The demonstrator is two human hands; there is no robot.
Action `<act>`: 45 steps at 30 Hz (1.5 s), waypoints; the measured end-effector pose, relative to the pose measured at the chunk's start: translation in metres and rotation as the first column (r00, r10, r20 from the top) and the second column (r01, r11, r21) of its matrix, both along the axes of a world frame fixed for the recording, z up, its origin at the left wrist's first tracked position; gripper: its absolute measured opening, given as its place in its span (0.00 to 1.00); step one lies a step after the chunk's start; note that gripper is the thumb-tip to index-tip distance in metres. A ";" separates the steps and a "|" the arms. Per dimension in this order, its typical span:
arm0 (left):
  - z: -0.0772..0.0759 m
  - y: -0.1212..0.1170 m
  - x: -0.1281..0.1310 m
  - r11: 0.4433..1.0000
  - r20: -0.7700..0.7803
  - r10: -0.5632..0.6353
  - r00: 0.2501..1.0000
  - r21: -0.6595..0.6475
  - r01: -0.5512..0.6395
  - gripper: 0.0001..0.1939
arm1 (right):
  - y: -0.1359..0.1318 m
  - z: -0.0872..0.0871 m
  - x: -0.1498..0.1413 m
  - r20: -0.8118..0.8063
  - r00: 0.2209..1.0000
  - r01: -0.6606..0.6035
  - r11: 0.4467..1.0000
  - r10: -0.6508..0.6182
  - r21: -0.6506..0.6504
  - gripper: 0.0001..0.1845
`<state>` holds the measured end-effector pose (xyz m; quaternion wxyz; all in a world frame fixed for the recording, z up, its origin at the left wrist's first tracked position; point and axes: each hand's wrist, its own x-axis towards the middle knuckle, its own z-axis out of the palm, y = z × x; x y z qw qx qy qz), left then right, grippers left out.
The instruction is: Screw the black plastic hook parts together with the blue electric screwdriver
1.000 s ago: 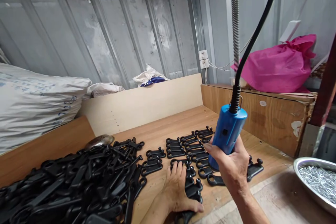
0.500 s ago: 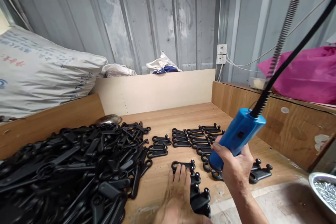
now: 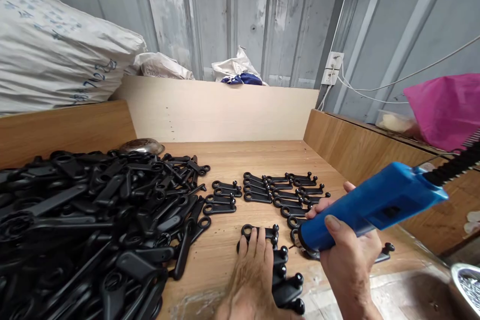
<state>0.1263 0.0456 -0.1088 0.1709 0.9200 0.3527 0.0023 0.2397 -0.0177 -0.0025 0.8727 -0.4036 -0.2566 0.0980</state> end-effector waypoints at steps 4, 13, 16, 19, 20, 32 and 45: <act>-0.002 -0.003 0.001 0.994 -0.046 -0.015 0.999 0.107 0.020 0.35 | 0.004 0.003 -0.006 0.019 1.000 -0.022 1.000 0.021 0.014 0.37; -0.017 -0.003 0.005 0.957 -0.009 -0.032 0.999 0.287 0.033 0.27 | 0.007 0.006 -0.012 0.043 0.999 -0.028 1.000 0.028 0.012 0.39; -0.025 0.000 0.006 0.931 0.019 -0.033 0.999 0.364 0.024 0.24 | 0.005 0.006 -0.012 0.052 0.998 -0.019 1.000 0.019 0.001 0.39; -0.030 0.001 0.007 0.916 0.040 -0.027 0.999 0.402 0.009 0.23 | 0.004 0.005 -0.012 0.063 0.998 -0.024 1.000 0.023 0.002 0.38; -0.030 0.000 0.007 0.910 0.047 -0.026 0.999 0.416 0.005 0.23 | 0.003 0.004 -0.013 0.071 0.997 -0.024 1.000 0.024 0.001 0.38; -0.025 -0.007 0.011 0.857 0.092 0.035 0.995 0.509 -0.077 0.21 | 0.005 -0.002 -0.011 0.133 0.990 -0.046 0.999 0.046 -0.004 0.38; -0.017 -0.011 0.009 0.869 0.107 0.059 0.992 0.483 -0.104 0.22 | 0.005 -0.010 -0.012 0.304 0.950 -0.029 0.993 0.063 -0.115 0.30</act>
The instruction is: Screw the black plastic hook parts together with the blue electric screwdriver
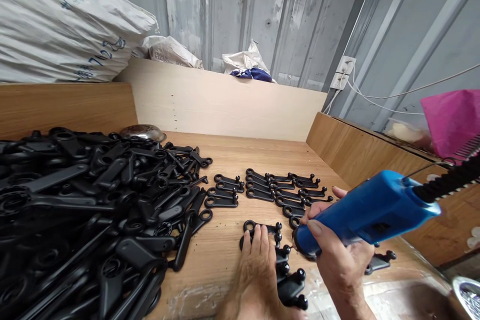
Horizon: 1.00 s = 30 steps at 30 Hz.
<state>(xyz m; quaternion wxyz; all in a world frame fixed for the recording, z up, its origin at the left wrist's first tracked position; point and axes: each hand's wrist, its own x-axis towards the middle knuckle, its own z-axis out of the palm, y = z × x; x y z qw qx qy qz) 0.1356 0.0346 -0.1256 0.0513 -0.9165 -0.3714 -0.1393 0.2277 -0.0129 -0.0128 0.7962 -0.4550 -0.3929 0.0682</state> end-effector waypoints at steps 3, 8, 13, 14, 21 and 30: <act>0.001 -0.001 0.000 1.000 0.000 0.001 1.000 -0.010 -0.001 0.23 | 0.001 -0.003 0.002 0.022 0.999 0.027 1.000 -0.026 -0.016 0.25; 0.004 -0.002 0.000 1.000 -0.008 -0.001 1.000 -0.029 0.001 0.23 | 0.002 -0.005 -0.003 0.013 0.997 0.081 0.988 -0.080 -0.129 0.14; 0.000 0.005 -0.003 0.997 -0.025 -0.073 0.997 -0.036 0.072 0.23 | -0.001 0.002 -0.016 -0.088 0.993 0.071 0.990 -0.082 -0.123 0.20; -0.001 0.005 -0.003 0.997 -0.027 -0.078 0.997 -0.033 0.077 0.23 | -0.002 0.004 -0.016 -0.108 0.993 0.048 0.995 -0.057 -0.089 0.25; -0.003 -0.003 0.003 1.000 -0.009 -0.002 1.000 -0.002 0.002 0.21 | 0.011 0.027 0.000 -0.086 0.995 -0.040 0.992 0.051 0.122 0.34; -0.006 -0.004 0.006 0.999 0.009 0.041 0.999 0.011 -0.041 0.19 | 0.049 0.020 0.017 -0.106 0.993 -0.053 0.996 0.061 0.078 0.39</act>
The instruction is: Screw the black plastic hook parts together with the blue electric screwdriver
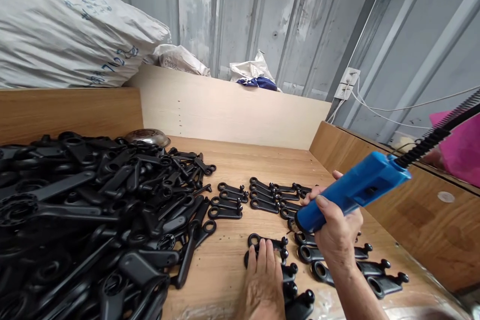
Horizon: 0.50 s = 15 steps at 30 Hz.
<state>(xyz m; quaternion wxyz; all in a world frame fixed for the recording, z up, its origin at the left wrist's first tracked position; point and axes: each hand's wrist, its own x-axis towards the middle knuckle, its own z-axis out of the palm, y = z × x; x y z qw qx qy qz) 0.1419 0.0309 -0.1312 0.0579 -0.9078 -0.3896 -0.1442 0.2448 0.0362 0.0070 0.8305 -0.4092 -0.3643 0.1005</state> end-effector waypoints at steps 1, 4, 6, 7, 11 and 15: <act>0.000 0.000 0.000 1.000 -0.003 0.001 1.000 0.006 -0.001 0.18 | 0.000 -0.002 0.002 0.002 1.000 0.001 1.000 -0.001 -0.005 0.39; 0.000 -0.001 -0.001 1.000 -0.009 0.006 1.000 0.023 -0.005 0.18 | -0.001 -0.008 0.008 0.015 1.000 -0.011 1.000 0.012 -0.016 0.37; 0.000 -0.001 -0.002 1.000 -0.007 0.008 1.000 0.029 -0.007 0.17 | 0.000 -0.010 0.011 0.013 0.999 -0.029 0.999 0.029 -0.020 0.33; 0.000 -0.001 -0.003 0.999 -0.009 0.009 1.000 0.032 -0.009 0.17 | 0.001 -0.011 0.011 0.010 0.999 -0.034 0.999 0.034 -0.023 0.30; 0.003 -0.002 -0.004 0.997 -0.059 0.011 0.998 0.081 -0.006 0.20 | 0.005 -0.013 0.011 0.021 0.999 -0.049 0.998 0.050 -0.048 0.15; 0.007 -0.004 -0.004 0.995 -0.054 0.016 0.998 0.099 -0.010 0.20 | 0.004 -0.014 0.009 0.032 0.996 -0.074 0.993 0.078 -0.093 0.13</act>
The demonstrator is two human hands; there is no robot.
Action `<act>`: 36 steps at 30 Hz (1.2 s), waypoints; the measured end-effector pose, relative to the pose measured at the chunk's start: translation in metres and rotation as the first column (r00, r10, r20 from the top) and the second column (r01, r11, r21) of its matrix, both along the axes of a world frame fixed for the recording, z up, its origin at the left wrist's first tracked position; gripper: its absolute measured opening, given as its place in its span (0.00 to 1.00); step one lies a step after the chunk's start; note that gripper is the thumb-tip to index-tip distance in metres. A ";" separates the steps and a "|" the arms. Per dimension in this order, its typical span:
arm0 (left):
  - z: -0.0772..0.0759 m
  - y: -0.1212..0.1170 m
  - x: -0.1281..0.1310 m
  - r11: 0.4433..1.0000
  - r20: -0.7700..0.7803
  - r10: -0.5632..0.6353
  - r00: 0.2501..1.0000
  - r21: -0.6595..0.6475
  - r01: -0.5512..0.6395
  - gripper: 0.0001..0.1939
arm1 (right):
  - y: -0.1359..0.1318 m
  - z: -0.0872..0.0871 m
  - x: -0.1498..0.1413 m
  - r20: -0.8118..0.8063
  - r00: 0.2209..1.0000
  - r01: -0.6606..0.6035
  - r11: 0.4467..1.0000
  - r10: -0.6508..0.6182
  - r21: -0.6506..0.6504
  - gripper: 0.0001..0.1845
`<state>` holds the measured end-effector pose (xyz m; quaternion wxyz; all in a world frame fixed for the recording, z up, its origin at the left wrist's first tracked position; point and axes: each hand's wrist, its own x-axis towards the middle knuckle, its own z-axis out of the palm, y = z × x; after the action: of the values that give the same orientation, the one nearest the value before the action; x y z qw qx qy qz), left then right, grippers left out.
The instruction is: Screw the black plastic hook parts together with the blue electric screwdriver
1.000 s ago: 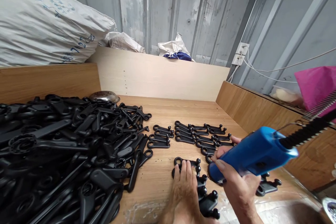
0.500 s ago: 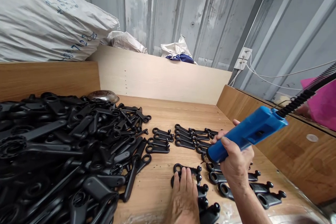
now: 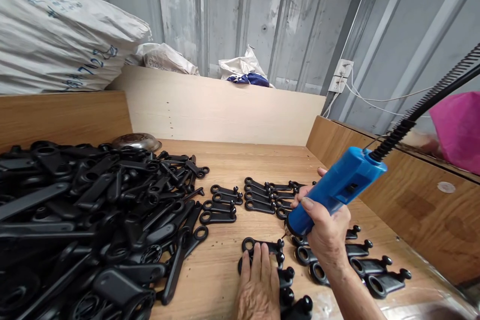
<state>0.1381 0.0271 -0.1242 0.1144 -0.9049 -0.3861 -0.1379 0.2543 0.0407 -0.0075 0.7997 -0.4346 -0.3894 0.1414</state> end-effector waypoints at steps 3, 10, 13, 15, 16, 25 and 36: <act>-0.002 0.000 0.000 1.000 0.010 0.004 1.000 -0.012 -0.004 0.19 | -0.001 0.000 -0.001 -0.006 1.000 0.000 1.000 0.000 -0.030 0.14; -0.008 0.003 0.000 0.998 0.050 0.012 0.999 -0.056 -0.009 0.17 | 0.000 0.000 0.000 -0.004 1.000 0.016 0.999 -0.017 -0.036 0.15; -0.003 0.002 -0.002 0.999 0.056 0.001 0.998 -0.043 0.002 0.16 | 0.000 -0.001 0.000 0.001 1.000 0.009 0.999 -0.009 -0.033 0.14; 0.001 0.001 -0.004 1.000 0.064 -0.007 0.998 -0.030 0.009 0.16 | 0.000 -0.001 -0.001 0.011 1.000 0.000 1.000 0.001 -0.030 0.13; 0.003 0.001 -0.004 1.000 0.069 -0.011 0.998 -0.023 0.013 0.16 | 0.000 -0.001 -0.001 0.015 1.000 -0.002 1.000 0.003 -0.027 0.13; 0.000 0.001 -0.003 1.000 0.072 -0.013 0.997 -0.013 0.014 0.15 | 0.000 0.000 -0.003 0.026 0.999 0.023 0.997 -0.021 -0.070 0.15; 0.004 0.001 -0.001 0.998 0.045 -0.009 0.999 -0.070 0.012 0.16 | -0.001 -0.001 -0.001 0.084 0.996 0.042 0.993 -0.033 -0.110 0.16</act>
<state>0.1370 0.0282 -0.1204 0.0733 -0.9070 -0.3884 -0.1453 0.2533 0.0401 -0.0080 0.7601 -0.4912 -0.4051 0.1300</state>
